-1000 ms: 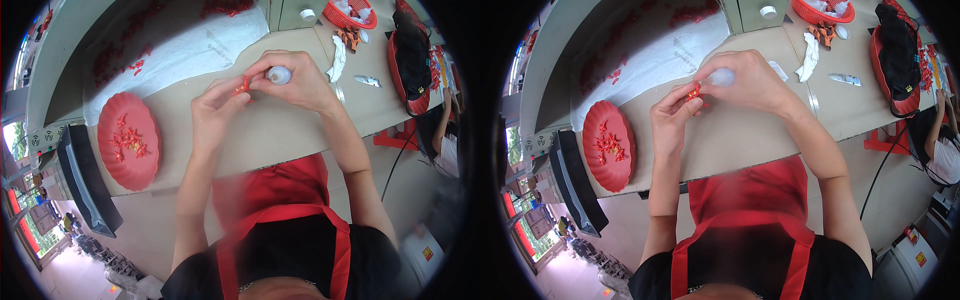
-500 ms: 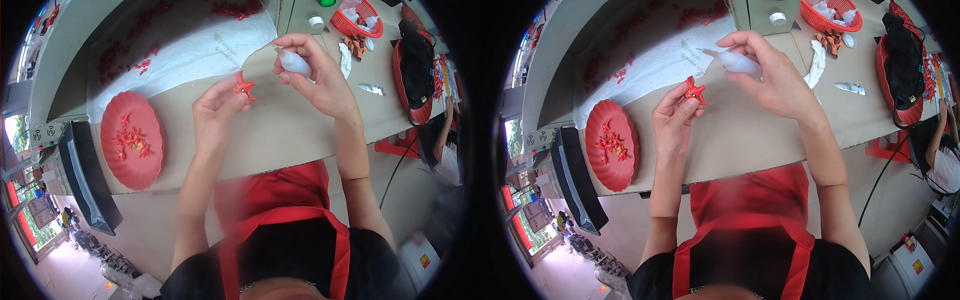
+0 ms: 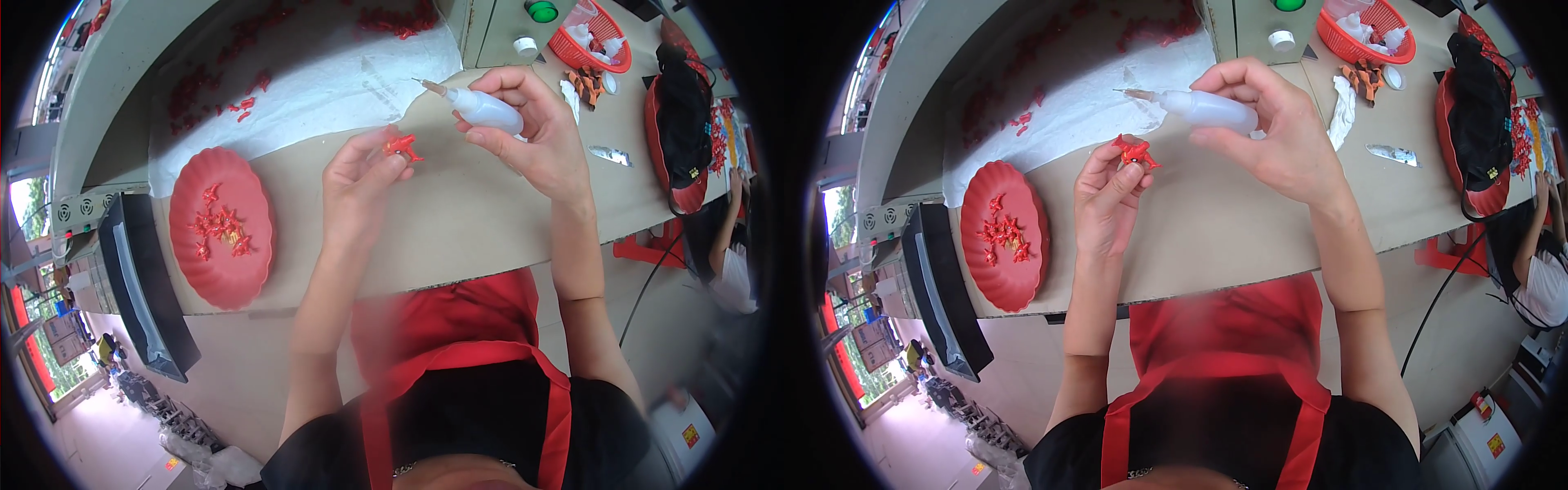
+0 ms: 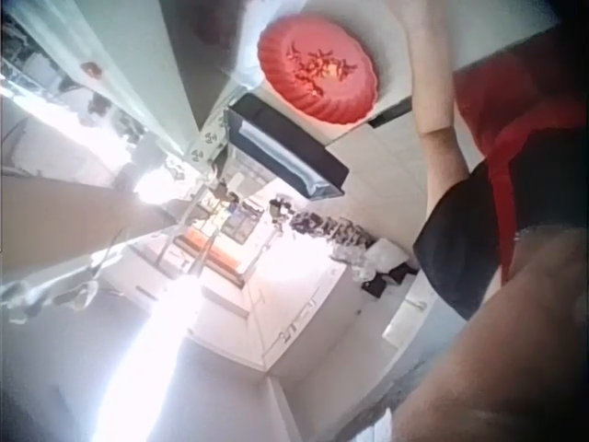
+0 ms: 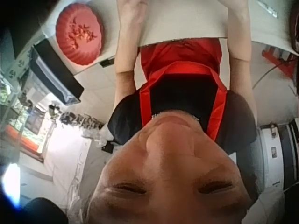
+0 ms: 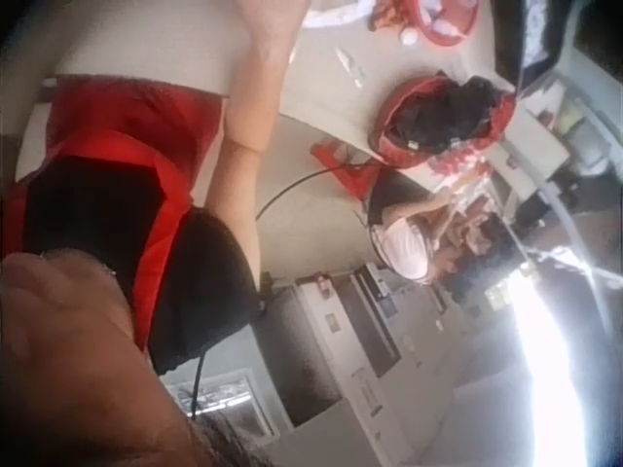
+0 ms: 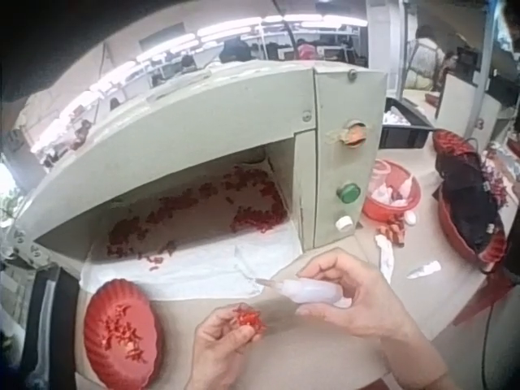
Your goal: The person applies glue from a bottle to small red decorative pieces and assembles them onto a red plate by hand at a factory workbench.
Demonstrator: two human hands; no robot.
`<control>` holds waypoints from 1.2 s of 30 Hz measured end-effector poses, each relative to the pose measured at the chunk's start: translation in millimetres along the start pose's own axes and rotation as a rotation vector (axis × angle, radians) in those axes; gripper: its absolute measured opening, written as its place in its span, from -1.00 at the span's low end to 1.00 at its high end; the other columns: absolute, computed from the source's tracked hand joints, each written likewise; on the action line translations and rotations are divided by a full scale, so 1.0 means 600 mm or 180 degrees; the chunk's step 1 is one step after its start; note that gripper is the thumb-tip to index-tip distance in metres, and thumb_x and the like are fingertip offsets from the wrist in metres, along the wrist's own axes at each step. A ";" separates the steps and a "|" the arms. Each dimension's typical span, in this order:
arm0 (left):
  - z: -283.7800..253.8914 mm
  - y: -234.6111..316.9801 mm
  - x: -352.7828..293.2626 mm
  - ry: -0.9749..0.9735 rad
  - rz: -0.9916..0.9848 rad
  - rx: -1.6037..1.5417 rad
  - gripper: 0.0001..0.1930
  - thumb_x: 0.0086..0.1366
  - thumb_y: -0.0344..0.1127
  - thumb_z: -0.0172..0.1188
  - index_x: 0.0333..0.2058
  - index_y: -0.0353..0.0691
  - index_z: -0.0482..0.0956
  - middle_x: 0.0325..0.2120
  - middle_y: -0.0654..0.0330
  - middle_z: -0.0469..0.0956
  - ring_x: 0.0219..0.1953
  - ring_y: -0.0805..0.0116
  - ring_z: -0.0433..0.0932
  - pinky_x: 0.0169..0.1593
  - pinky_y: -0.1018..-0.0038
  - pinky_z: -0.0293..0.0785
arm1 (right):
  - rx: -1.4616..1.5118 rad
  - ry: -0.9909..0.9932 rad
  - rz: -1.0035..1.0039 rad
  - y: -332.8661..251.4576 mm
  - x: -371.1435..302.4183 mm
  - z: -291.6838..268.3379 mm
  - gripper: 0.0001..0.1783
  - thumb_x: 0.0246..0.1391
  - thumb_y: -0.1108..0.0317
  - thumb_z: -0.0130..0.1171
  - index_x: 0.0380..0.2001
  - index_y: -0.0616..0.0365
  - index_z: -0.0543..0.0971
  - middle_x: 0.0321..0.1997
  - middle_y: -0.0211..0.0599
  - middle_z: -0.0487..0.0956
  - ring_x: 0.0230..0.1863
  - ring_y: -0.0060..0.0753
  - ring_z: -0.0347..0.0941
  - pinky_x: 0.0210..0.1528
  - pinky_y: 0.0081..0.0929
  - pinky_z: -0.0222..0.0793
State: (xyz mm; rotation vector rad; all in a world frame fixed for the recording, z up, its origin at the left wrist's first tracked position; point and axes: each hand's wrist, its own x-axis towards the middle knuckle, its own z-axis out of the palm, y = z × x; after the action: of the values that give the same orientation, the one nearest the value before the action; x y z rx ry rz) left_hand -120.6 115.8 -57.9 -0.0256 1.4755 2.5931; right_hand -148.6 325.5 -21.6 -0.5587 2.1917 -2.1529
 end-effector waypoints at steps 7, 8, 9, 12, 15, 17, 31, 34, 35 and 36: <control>-0.005 -0.004 0.002 -0.0166 0.0015 -0.0134 -0.74 0.16 -0.58 0.10 -0.15 -0.24 0.46 -0.20 0.15 0.50 -0.21 0.39 0.51 -0.13 0.50 0.48 | 0.0055 0.0126 0.0002 -0.004 -0.003 0.005 -0.61 -0.14 0.59 0.26 -0.17 0.26 0.44 -0.25 -0.37 0.52 -0.22 -0.63 0.42 -0.16 -0.65 0.34; -0.005 -0.003 0.002 -0.0161 0.0019 -0.0132 -0.74 0.16 -0.58 0.10 -0.15 -0.24 0.46 -0.20 0.15 0.50 -0.21 0.39 0.51 -0.13 0.50 0.48 | 0.0030 0.0134 -0.0047 -0.004 -0.003 0.005 -0.62 -0.14 0.57 0.26 -0.17 0.27 0.45 -0.25 -0.38 0.53 -0.22 -0.63 0.43 -0.18 -0.65 0.34; -0.004 -0.003 0.002 -0.0149 0.0005 -0.0233 -0.74 0.16 -0.58 0.10 -0.15 -0.24 0.46 -0.21 0.14 0.51 -0.22 0.38 0.52 -0.14 0.50 0.49 | 0.0034 0.0129 -0.0048 -0.006 -0.004 0.006 -0.62 -0.14 0.57 0.26 -0.17 0.27 0.45 -0.25 -0.38 0.53 -0.22 -0.63 0.43 -0.18 -0.65 0.34; -0.003 -0.001 0.003 -0.0087 -0.0078 -0.0421 -0.74 0.16 -0.58 0.09 -0.14 -0.25 0.45 -0.22 0.13 0.51 -0.24 0.37 0.53 -0.16 0.51 0.51 | -0.0125 0.0163 0.0003 -0.011 -0.005 0.006 -0.64 -0.13 0.53 0.27 -0.19 0.27 0.48 -0.25 -0.39 0.53 -0.23 -0.64 0.43 -0.20 -0.65 0.36; -0.005 -0.001 0.004 -0.0039 -0.0155 -0.0556 -0.74 0.17 -0.58 0.08 -0.13 -0.26 0.45 -0.22 0.12 0.51 -0.25 0.35 0.54 -0.19 0.52 0.53 | -0.0086 0.0213 -0.0028 -0.011 -0.005 0.009 -0.66 -0.12 0.51 0.27 -0.20 0.26 0.49 -0.26 -0.41 0.53 -0.24 -0.64 0.44 -0.22 -0.65 0.36; -0.007 -0.003 0.004 -0.0041 -0.0165 -0.0597 -0.74 0.18 -0.57 0.08 -0.13 -0.27 0.45 -0.21 0.11 0.51 -0.25 0.34 0.54 -0.19 0.52 0.53 | -0.0060 0.0206 -0.0069 -0.009 -0.005 0.009 -0.66 -0.11 0.53 0.25 -0.19 0.26 0.47 -0.25 -0.41 0.53 -0.24 -0.64 0.44 -0.21 -0.66 0.36; 0.022 -0.011 -0.012 -0.0206 -0.0718 0.0267 -0.80 0.18 -0.54 0.10 -0.18 -0.36 0.48 -0.27 0.05 0.56 -0.31 0.30 0.59 -0.23 0.48 0.57 | 0.0489 -0.0282 0.0846 0.020 0.008 0.017 -0.82 0.00 0.40 0.17 -0.29 0.22 0.55 -0.41 -0.48 0.48 -0.41 -0.70 0.37 -0.38 -0.69 0.30; 0.025 -0.011 -0.015 -0.0287 -0.0788 0.0326 -0.80 0.19 -0.53 0.11 -0.19 -0.36 0.48 -0.28 0.06 0.56 -0.31 0.30 0.59 -0.22 0.47 0.57 | 0.0377 -0.0442 0.0716 0.027 0.008 0.019 -0.86 0.03 0.41 0.15 -0.33 0.23 0.57 -0.42 -0.46 0.50 -0.45 -0.70 0.37 -0.46 -0.69 0.29; 0.025 -0.011 -0.015 -0.0286 -0.0787 0.0324 -0.80 0.19 -0.53 0.11 -0.19 -0.36 0.48 -0.28 0.06 0.56 -0.31 0.30 0.59 -0.22 0.47 0.57 | 0.0334 -0.0499 0.0707 0.029 0.008 0.020 -0.87 0.03 0.42 0.15 -0.35 0.23 0.58 -0.42 -0.45 0.51 -0.46 -0.70 0.37 -0.46 -0.68 0.29; 0.026 -0.011 -0.016 -0.0293 -0.0783 0.0338 -0.81 0.19 -0.53 0.11 -0.19 -0.36 0.48 -0.29 0.06 0.56 -0.31 0.31 0.59 -0.23 0.49 0.57 | 0.0334 -0.0503 0.0707 0.029 0.009 0.021 -0.87 0.03 0.42 0.15 -0.35 0.23 0.58 -0.42 -0.45 0.51 -0.46 -0.70 0.37 -0.46 -0.68 0.29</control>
State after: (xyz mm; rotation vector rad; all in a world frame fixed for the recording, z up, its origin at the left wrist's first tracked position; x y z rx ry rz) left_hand -109.3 131.2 -54.4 -0.0697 1.4734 2.2899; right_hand -154.4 311.9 -38.1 -0.4398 1.9459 -2.0214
